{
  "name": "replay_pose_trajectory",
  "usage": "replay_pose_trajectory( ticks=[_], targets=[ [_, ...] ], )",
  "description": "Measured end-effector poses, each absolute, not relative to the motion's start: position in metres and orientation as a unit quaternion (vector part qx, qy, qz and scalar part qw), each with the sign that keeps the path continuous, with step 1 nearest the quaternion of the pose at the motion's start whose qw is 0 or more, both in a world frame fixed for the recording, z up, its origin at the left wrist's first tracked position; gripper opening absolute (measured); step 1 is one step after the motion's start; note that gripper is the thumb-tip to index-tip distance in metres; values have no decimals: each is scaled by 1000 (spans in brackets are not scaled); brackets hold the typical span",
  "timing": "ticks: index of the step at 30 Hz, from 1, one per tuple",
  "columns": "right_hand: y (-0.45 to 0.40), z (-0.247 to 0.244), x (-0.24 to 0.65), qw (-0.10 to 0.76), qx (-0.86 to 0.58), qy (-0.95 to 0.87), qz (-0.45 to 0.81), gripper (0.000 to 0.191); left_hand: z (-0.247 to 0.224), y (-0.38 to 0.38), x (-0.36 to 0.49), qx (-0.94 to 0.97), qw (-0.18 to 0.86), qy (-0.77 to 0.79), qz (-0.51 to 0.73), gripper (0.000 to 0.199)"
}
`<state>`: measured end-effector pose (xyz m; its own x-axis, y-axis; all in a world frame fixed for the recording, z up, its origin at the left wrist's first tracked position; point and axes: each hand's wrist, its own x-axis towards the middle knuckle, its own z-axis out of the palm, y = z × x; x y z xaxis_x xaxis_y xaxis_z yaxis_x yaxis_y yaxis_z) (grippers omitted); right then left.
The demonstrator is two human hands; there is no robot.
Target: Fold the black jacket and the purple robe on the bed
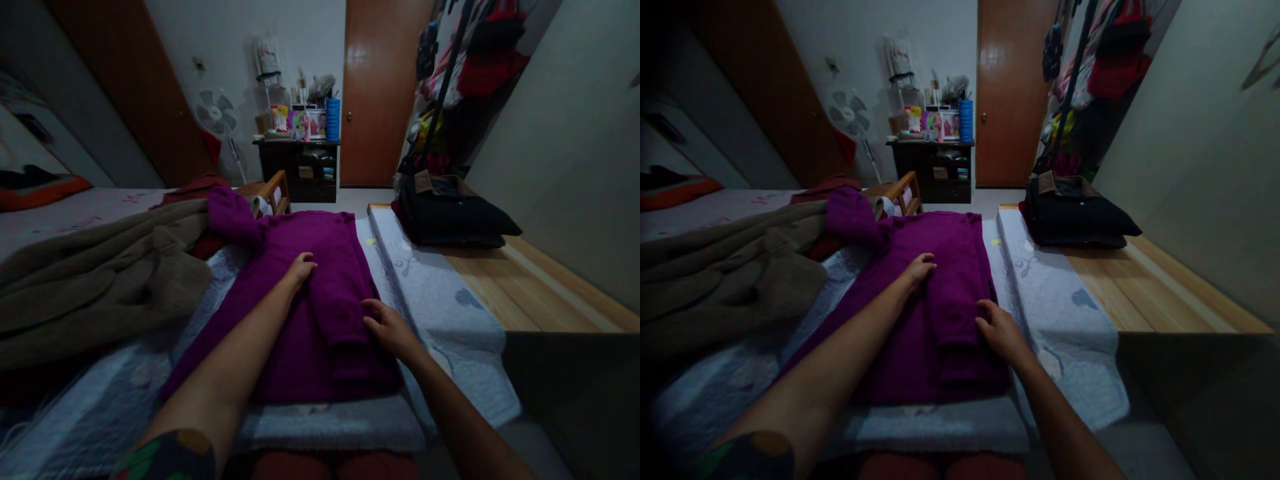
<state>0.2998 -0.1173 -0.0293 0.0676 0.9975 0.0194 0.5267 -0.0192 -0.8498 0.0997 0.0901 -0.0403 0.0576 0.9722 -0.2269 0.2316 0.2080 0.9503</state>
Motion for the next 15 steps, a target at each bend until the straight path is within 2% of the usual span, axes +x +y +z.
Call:
replay_pose_trajectory(
  ticks=[7, 11, 13, 15],
  targets=[
    [-121, -25, 301, 344, -648, -597, 324, 37, -36, 68, 102, 517, 531, 566, 363, 62],
    [-117, -19, 298, 384, -613, -592, 355, 37, -27, 26, 94, 609, 384, 599, 349, 70],
    [-112, -16, 295, 406, -591, -582, 384, 37, -19, 0, 86, 703, 340, 532, 329, 63],
    [-107, -14, 293, 426, -574, -573, 400, 37, -10, -26, 77, 797, 370, 407, 250, 57]
  ],
)
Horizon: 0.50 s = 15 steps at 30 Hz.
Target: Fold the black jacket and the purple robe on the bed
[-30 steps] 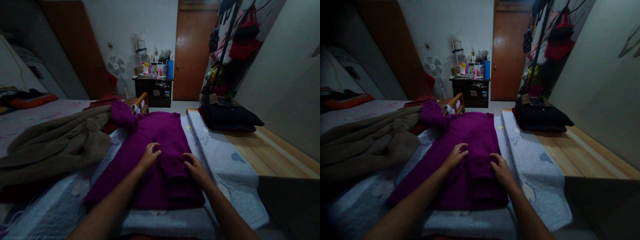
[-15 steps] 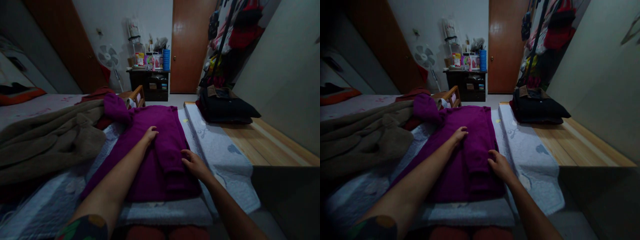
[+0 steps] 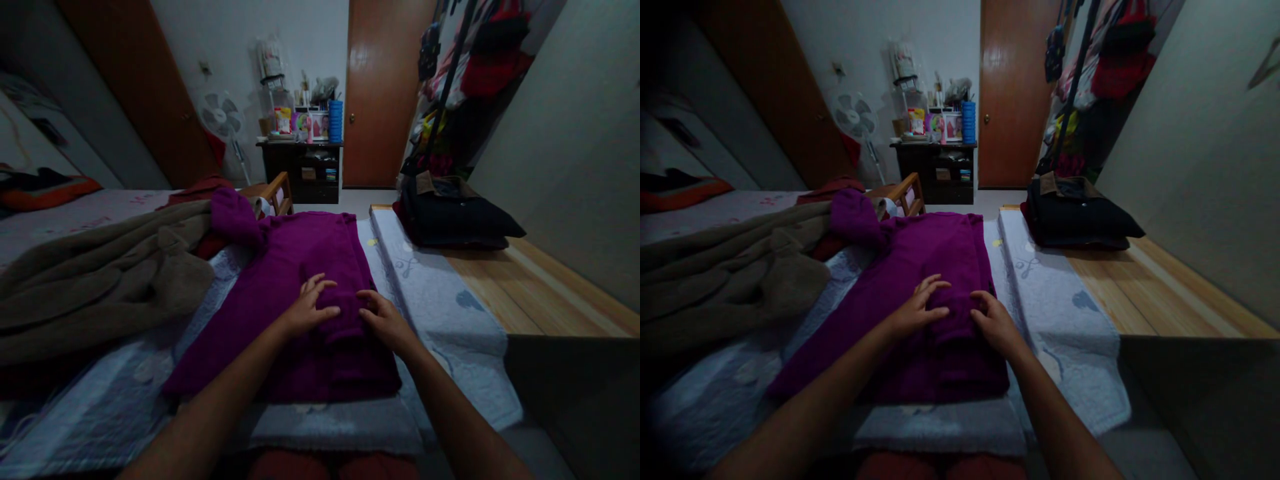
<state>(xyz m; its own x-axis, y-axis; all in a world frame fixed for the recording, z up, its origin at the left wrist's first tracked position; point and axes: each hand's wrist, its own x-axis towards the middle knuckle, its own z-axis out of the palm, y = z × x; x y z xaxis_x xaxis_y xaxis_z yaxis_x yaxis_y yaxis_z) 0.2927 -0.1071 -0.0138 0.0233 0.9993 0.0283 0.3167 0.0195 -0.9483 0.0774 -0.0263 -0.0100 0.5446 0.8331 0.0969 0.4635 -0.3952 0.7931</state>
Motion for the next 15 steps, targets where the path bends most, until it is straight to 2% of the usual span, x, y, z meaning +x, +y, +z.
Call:
replay_pose_trajectory(
  ticks=[3, 6, 8, 11, 15],
  targets=[
    [-102, -14, 290, 439, -575, -567, 393, 38, -4, -59, 72, 869, 355, 307, 154, 75],
    [-102, -16, 287, 443, -580, -560, 393, 37, -11, -82, 79, 891, 283, 326, 138, 93],
    [-104, -17, 285, 446, -575, -553, 407, 36, -19, -90, 88, 892, 235, 354, 154, 89],
    [-105, -16, 283, 444, -566, -536, 441, 37, -26, -94, 96, 880, 202, 387, 189, 69],
    [-106, -20, 288, 442, -570, -517, 461, 40, -20, -82, 91, 825, 261, 417, 276, 46]
  ],
)
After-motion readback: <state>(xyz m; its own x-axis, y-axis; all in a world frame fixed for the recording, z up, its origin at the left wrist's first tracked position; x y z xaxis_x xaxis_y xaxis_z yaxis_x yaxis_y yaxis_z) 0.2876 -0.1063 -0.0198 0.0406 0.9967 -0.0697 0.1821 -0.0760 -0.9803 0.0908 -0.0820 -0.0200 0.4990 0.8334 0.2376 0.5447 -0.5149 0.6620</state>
